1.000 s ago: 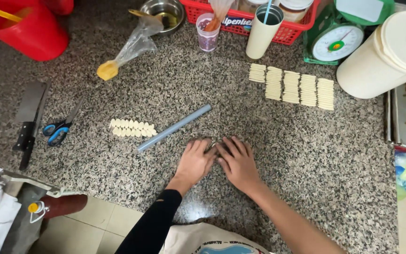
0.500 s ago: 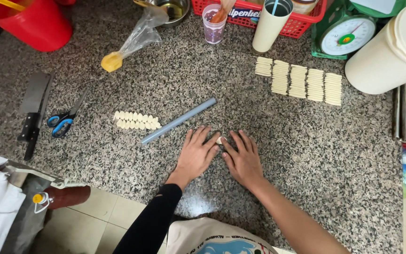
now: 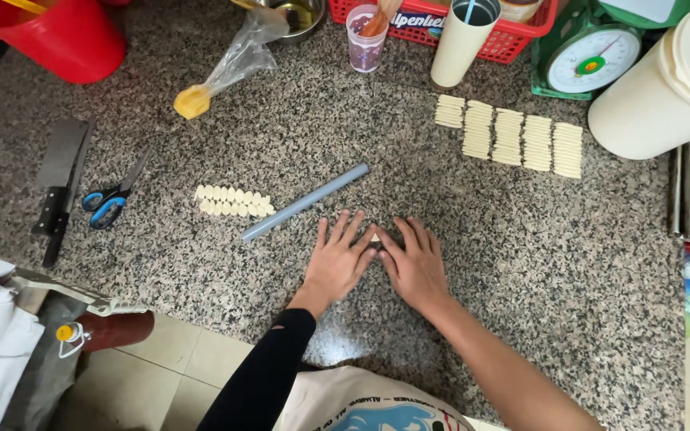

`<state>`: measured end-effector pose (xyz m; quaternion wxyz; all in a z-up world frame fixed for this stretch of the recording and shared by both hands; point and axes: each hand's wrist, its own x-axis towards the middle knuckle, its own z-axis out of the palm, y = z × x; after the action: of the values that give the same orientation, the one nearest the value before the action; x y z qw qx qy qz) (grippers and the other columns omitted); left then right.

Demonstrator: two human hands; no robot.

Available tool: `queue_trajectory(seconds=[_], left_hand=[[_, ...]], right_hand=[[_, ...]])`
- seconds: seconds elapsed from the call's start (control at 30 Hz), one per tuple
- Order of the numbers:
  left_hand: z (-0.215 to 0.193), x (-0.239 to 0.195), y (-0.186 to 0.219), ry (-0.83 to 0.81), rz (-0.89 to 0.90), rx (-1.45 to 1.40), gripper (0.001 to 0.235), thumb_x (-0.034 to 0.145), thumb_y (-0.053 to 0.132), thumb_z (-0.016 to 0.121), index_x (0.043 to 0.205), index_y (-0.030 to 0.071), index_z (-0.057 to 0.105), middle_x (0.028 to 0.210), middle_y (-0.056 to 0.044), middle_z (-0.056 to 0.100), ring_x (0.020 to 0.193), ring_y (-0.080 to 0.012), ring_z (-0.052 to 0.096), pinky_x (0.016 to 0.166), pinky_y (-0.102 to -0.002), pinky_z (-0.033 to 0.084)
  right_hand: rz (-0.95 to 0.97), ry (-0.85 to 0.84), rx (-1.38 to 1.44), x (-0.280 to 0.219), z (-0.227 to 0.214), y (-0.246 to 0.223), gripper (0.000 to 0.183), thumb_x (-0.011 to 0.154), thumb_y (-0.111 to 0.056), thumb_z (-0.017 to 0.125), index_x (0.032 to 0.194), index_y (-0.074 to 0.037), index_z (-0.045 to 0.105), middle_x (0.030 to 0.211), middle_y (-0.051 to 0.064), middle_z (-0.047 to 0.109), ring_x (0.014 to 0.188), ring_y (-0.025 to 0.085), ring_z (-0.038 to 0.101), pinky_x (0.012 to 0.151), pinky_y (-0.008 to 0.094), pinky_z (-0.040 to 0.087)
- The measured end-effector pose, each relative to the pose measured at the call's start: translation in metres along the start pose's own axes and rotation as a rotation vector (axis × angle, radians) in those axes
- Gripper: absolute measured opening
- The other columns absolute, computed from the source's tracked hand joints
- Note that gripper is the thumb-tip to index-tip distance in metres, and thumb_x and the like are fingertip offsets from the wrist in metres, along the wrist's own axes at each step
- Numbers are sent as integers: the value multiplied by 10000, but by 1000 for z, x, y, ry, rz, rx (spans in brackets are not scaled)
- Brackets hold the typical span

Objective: The recorder is rolling and shaping small pieces of dough into decorative sticks or patterns for a cake or pastry.

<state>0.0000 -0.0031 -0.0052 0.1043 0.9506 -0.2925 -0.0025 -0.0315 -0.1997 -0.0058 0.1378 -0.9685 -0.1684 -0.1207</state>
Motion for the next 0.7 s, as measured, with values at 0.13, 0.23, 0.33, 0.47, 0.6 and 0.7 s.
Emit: queue_trajectory(seconds=[0.13, 0.23, 0.33, 0.47, 0.6, 0.7], left_hand=[[-1, 0, 0, -40, -58, -78, 533, 1066, 421, 360, 1538, 183, 431, 1660, -119, 280, 1550, -347, 183, 1217, -617, 113], [-2, -7, 0, 42, -31, -118, 584, 1060, 418, 369, 1576, 149, 416, 1643, -137, 280, 1532, -351, 187, 1204, -618, 117], [-7, -17, 3, 7, 11, -75, 539, 1037, 415, 390, 1521, 185, 454, 1651, -138, 265, 1521, -350, 190, 1199, -622, 114], [-10, -20, 1, 10, -6, -99, 545, 1058, 406, 403, 1536, 150, 456, 1654, -132, 284, 1541, -344, 206, 1223, -607, 135], [-1, -23, -4, 86, 31, -67, 538, 1043, 398, 409, 1506, 132, 478, 1641, -156, 331, 1527, -359, 250, 1199, -592, 181], [-9, -9, -8, -41, -57, -32, 492, 1081, 410, 418, 1484, 134, 480, 1590, -137, 396, 1493, -314, 322, 1214, -595, 233]], right_hand=[[52, -64, 14, 1, 7, 8, 409, 1040, -360, 511, 1420, -233, 591, 1485, 115, 491, 1401, 367, 419, 1109, 570, 339], [61, -47, 101, -4, 6, 13, 417, 1054, -357, 497, 1431, -209, 598, 1520, 80, 488, 1443, 342, 404, 1140, 563, 322], [-63, -21, 37, -10, -4, 11, 448, 1027, -383, 504, 1435, -229, 607, 1528, 139, 444, 1438, 361, 369, 1153, 580, 281], [-49, -75, 69, -8, -8, 9, 443, 1025, -401, 511, 1419, -223, 601, 1548, 131, 438, 1459, 361, 355, 1185, 572, 262], [-64, -76, 38, -4, -8, 5, 451, 1025, -388, 518, 1433, -215, 598, 1547, 151, 428, 1443, 361, 361, 1161, 570, 272], [-55, -58, 23, -3, -3, 4, 438, 1008, -410, 531, 1390, -215, 615, 1498, 152, 469, 1414, 364, 388, 1145, 580, 280]])
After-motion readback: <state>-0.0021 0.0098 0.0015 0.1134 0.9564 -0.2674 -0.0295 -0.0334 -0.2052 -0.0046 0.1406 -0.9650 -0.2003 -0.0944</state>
